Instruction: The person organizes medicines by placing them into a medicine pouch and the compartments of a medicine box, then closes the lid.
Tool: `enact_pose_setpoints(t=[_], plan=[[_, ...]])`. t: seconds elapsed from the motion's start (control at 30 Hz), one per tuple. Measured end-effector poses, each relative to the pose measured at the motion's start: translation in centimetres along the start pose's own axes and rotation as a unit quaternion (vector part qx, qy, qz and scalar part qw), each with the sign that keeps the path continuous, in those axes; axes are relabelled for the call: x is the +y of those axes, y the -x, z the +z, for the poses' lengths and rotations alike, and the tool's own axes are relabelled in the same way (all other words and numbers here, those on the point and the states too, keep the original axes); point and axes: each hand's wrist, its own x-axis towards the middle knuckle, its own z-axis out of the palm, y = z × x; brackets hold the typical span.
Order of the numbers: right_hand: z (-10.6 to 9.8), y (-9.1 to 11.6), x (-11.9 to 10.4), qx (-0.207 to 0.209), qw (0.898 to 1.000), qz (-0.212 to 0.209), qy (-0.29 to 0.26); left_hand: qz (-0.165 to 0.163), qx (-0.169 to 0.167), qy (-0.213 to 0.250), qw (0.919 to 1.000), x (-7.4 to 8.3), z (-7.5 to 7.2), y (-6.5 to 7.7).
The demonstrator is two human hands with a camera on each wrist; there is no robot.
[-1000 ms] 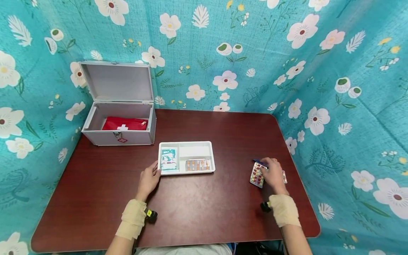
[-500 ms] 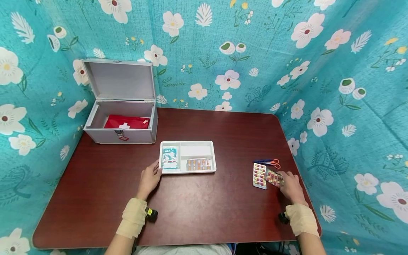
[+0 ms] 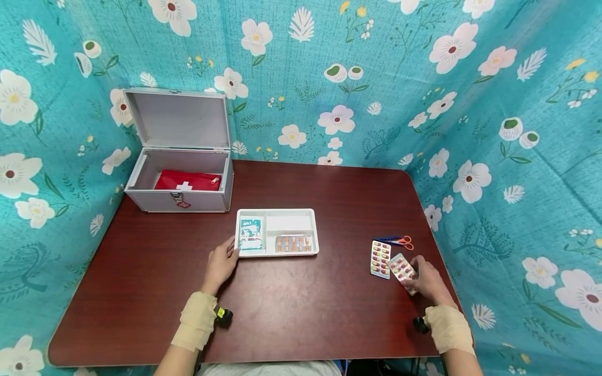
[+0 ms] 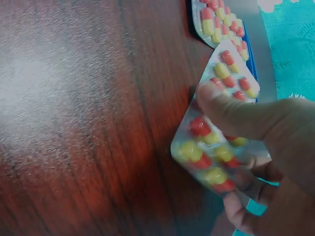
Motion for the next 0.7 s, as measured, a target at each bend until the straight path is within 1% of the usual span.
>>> enact_pose_setpoints(t=[0.1,0.23,0.33,0.4,0.5,0.6,0.7], plan=[[0.0,0.2,0.2,0.003,1.000,-0.004,-0.007,0.000,-0.001,0.000,1.0000,0.1,-0.1,0.0],[-0.7,0.7,0.4,0.005,1.000,-0.005,-0.010,0.001,0.002,-0.004,1.0000,0.1,-0.2,-0.1],[-1.5,1.2,0.1,0.033,0.999,-0.012,-0.011,0.008,0.003,-0.006,0.9999,0.1,-0.2,-0.1],[-1.9,1.1,-0.8,0.062,0.998,-0.020,-0.015,0.010,0.004,-0.004,0.9999,0.2,-0.1,-0.2],[-2.3,0.3,-3.1,0.104,0.993,-0.053,-0.024,0.009,0.005,0.002,0.9999,0.1,-0.1,-0.2],[-1.9,-1.1,-6.4,0.128,0.986,-0.099,-0.043,0.007,0.002,0.005,1.0000,0.1,-0.1,-0.1],[-0.7,-2.7,-10.3,0.127,0.977,-0.142,-0.093,0.006,0.001,0.003,1.0000,0.0,-0.2,-0.1]])
